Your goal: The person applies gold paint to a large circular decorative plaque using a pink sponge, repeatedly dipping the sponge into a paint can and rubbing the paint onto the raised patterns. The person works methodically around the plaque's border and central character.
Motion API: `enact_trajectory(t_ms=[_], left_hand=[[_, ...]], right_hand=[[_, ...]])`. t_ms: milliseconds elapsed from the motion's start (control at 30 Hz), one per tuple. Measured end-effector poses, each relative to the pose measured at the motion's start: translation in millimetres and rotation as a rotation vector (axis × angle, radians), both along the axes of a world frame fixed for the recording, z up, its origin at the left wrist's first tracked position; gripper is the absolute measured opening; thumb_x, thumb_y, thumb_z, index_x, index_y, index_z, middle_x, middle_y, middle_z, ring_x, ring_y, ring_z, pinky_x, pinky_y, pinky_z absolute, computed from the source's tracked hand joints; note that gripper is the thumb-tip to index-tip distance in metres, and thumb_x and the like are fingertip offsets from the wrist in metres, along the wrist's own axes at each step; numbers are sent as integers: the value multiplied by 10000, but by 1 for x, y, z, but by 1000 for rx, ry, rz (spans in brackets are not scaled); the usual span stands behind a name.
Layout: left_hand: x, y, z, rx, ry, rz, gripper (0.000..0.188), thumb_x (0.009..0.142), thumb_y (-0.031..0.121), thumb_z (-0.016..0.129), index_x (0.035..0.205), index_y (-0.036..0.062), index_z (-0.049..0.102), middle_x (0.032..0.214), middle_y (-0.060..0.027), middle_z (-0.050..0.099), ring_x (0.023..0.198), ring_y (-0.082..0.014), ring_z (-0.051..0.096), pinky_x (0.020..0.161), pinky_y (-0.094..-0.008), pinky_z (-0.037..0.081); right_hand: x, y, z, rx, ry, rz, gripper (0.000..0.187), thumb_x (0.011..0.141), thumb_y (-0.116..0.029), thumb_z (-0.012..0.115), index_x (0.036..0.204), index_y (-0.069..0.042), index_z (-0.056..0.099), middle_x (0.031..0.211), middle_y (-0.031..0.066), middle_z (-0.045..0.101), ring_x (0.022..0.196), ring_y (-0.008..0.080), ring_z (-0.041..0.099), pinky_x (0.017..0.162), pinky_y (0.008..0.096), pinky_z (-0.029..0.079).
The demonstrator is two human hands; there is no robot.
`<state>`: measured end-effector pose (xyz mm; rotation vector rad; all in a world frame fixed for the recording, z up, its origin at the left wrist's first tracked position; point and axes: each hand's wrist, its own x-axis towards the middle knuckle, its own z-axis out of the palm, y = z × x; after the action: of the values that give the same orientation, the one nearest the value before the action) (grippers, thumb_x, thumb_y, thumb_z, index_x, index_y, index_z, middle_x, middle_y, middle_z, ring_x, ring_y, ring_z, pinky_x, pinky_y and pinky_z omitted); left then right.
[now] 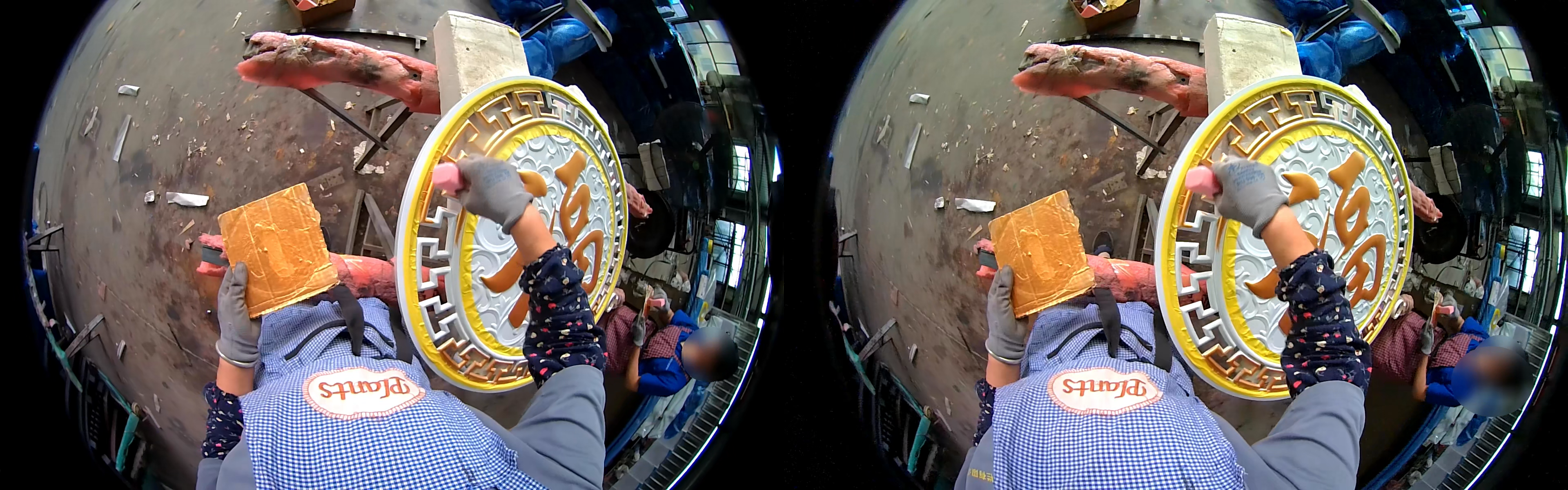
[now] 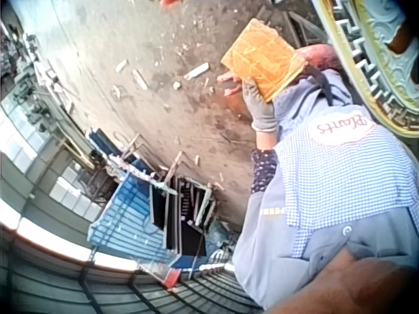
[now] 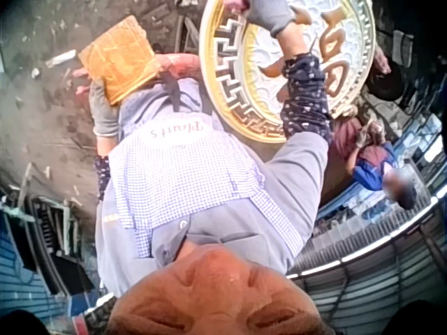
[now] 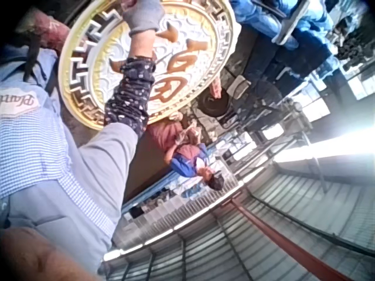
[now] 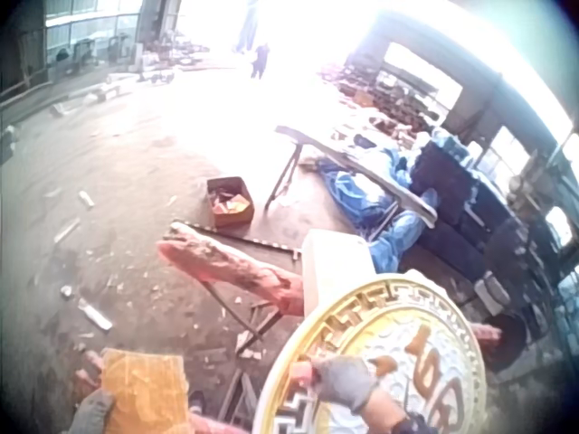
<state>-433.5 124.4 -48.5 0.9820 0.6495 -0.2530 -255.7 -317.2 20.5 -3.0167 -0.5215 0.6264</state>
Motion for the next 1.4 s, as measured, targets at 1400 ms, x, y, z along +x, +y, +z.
enact_trajectory(t_ms=[1400], left_hand=[[-9, 3, 7, -75, -6, 71, 387, 1086, 287, 609, 1373, 27, 602, 1277, -85, 693, 1099, -207, 727, 895, -366, 634]], right_hand=[[-33, 5, -27, 287, -449, -173, 259, 818, -170, 791, 1030, -96, 660, 961, 131, 680, 829, 341, 712, 706, 450, 565]])
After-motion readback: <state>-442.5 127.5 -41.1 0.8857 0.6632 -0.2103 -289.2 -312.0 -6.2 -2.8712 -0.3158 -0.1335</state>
